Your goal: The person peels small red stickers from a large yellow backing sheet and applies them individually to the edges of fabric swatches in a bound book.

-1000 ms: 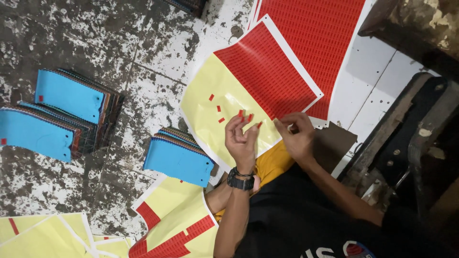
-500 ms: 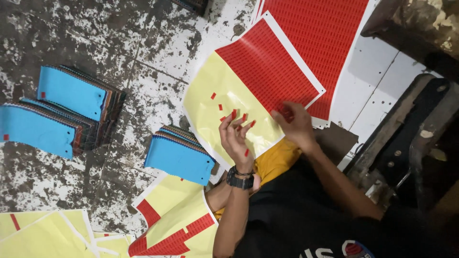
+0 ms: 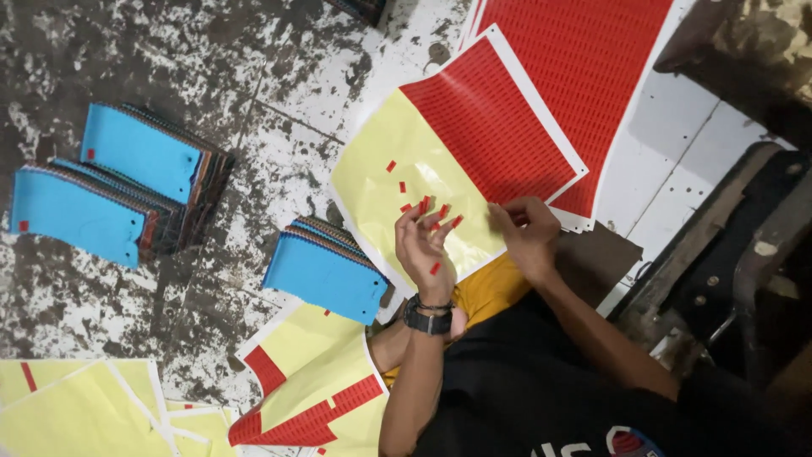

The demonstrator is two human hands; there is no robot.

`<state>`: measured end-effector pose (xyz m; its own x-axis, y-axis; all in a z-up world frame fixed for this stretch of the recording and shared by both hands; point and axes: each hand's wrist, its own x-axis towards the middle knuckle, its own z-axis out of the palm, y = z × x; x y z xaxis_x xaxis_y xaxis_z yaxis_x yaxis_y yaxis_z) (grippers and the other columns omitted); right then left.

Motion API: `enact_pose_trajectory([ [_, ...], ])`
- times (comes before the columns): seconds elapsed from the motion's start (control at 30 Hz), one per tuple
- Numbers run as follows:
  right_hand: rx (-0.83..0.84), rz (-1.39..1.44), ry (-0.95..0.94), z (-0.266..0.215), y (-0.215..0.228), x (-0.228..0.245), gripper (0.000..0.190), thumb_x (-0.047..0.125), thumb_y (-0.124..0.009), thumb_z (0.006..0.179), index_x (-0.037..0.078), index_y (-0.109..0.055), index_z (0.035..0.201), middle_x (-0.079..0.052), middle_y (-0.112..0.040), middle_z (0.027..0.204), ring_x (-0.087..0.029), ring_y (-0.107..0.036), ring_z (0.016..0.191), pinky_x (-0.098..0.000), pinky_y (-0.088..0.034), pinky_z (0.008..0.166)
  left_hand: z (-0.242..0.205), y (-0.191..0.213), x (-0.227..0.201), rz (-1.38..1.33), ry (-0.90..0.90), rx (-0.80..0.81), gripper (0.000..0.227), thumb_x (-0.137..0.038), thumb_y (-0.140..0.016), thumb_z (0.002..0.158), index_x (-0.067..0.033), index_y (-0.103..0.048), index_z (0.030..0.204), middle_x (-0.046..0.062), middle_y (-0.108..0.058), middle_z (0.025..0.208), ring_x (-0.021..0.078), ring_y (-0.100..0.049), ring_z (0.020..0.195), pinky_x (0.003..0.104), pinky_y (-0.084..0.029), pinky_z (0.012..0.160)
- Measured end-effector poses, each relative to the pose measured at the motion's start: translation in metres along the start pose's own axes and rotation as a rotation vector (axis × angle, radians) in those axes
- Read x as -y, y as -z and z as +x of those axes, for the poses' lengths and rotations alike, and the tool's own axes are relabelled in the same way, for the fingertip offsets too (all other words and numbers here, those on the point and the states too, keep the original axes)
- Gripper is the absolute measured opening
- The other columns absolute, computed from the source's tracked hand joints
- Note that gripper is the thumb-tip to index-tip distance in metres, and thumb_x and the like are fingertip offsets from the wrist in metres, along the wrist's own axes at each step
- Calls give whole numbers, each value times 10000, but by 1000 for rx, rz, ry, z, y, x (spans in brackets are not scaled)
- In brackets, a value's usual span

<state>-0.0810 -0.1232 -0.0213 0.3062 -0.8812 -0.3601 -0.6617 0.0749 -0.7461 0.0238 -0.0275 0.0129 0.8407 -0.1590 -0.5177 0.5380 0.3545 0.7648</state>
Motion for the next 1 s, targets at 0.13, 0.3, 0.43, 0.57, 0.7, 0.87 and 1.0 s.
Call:
enact_pose_trajectory([
  [0.13, 336, 207, 68, -19, 23, 47, 107, 84, -814, 837, 76, -749, 922, -110, -699, 846, -232, -705, 844, -307, -581, 801, 5, -15, -20, -62, -15, -37, 375, -314, -451, 1034, -10, -574, 1217, 177, -592, 1171, 263, -672, 957, 476, -672, 758],
  [0.3, 660, 660, 312, -49, 16, 62, 115, 9, -849, 822, -5, -736, 840, -146, -708, 837, -211, -677, 810, -330, -554, 728, 13, -14, -19, -3, -89, -89, 445, -441, -396, 1019, -82, -529, 1247, 95, -539, 1165, 211, -620, 967, 432, -657, 755],
  [0.43, 710, 645, 312, -59, 8, 70, 114, 26, -839, 845, -9, -741, 891, -141, -674, 881, -178, -648, 844, -342, -555, 747, 13, -6, -12, 26, -148, -81, 516, -533, -393, 1011, -102, -537, 1256, 97, -539, 1170, 226, -611, 1001, 435, -642, 774],
  [0.57, 592, 521, 349, -65, 4, 70, 169, 92, -878, 821, 18, -729, 854, -112, -675, 813, -170, -658, 713, -291, -536, 612, 10, -2, -12, 33, -152, -106, 524, -533, -365, 1005, -98, -528, 1246, 103, -526, 1158, 223, -597, 1001, 389, -625, 778],
  [0.7, 523, 432, 194, -59, 3, 47, 414, 113, -949, 722, 11, -659, 1000, -94, -685, 811, -165, -695, 716, -305, -583, 657, 4, -3, -14, 18, -174, -90, 544, -548, -396, 1000, -87, -519, 1260, 129, -528, 1196, 246, -604, 1024, 420, -624, 789],
  [0.87, 200, -16, 309, 11, 17, 14, 244, 237, -842, 922, 82, -710, 1056, -103, -701, 845, -250, -705, 741, -360, -555, 658, -1, 14, -13, 61, -175, -35, 540, -538, -427, 996, -68, -520, 1244, 137, -537, 1182, 238, -622, 1014, 402, -632, 790],
  [1.0, 406, -237, 265, 26, 14, 18, 357, 400, -771, 931, 78, -661, 824, -130, -620, 710, -320, -635, 715, -442, -509, 692, -5, 28, -6, 127, -177, -13, 525, -509, -433, 997, -47, -513, 1233, 143, -542, 1170, 229, -637, 994, 378, -628, 794],
])
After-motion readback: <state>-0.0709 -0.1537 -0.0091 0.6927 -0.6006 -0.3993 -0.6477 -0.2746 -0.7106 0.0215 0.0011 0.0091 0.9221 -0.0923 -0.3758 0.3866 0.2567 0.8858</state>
